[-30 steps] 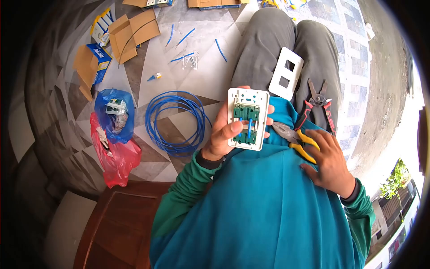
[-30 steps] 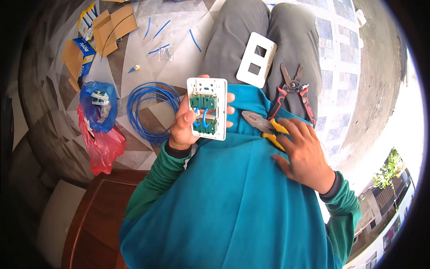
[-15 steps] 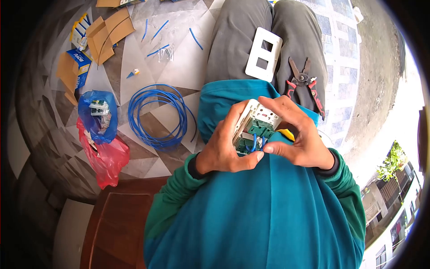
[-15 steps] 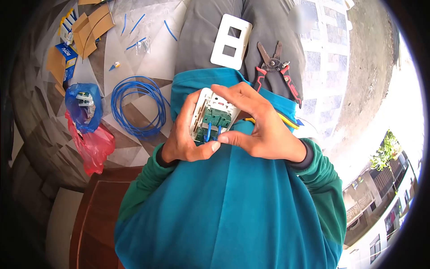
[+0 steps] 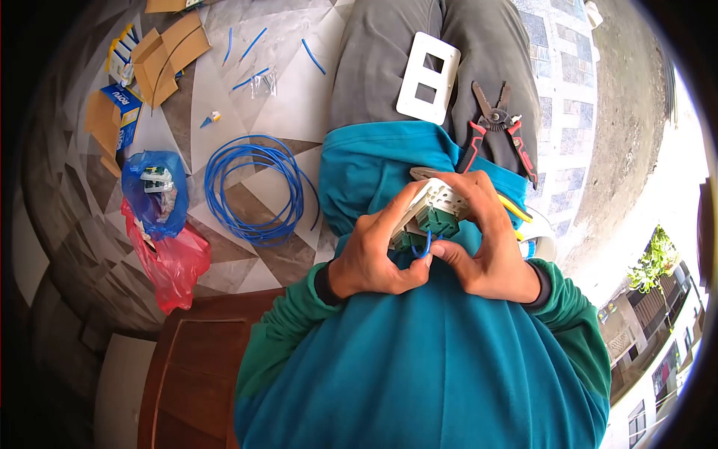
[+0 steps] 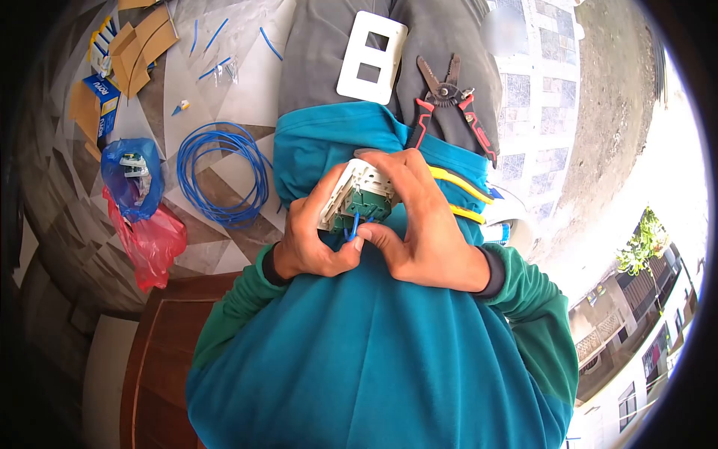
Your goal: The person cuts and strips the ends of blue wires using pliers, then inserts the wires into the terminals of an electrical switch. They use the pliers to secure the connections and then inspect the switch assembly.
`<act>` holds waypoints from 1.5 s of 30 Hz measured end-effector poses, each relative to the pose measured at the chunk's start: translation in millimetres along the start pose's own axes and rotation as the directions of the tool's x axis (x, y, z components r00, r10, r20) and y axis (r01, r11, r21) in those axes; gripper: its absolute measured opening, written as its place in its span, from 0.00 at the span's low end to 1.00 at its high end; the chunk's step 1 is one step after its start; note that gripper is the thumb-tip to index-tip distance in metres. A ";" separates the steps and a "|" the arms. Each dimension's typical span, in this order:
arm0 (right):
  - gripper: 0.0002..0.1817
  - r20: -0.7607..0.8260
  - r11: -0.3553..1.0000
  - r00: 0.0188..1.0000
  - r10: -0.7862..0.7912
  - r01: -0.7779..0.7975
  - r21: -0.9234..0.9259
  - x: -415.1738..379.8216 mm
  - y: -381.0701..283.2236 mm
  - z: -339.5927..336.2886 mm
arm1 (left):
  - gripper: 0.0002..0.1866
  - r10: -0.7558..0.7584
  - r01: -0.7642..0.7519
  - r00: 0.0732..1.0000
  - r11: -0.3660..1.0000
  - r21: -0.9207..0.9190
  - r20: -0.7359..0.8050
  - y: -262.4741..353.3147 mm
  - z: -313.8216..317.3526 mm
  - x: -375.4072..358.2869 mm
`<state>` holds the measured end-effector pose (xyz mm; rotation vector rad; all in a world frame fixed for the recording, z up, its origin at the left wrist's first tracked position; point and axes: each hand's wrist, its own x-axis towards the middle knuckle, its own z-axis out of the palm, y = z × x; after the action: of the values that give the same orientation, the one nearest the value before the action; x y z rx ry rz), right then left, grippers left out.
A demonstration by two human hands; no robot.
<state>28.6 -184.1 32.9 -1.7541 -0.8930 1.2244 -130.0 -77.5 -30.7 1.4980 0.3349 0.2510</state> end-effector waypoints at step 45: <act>0.41 0.160 0.986 0.982 0.102 -0.121 0.117 20.9 18.6 -14.1 | 0.39 -0.228 0.344 0.936 0.758 -0.554 0.270 -1.9 -5.4 4.4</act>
<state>49.8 -176.8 11.1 -1.6446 -0.7938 1.4737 -127.9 -71.1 -33.1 0.8159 0.2951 -0.0401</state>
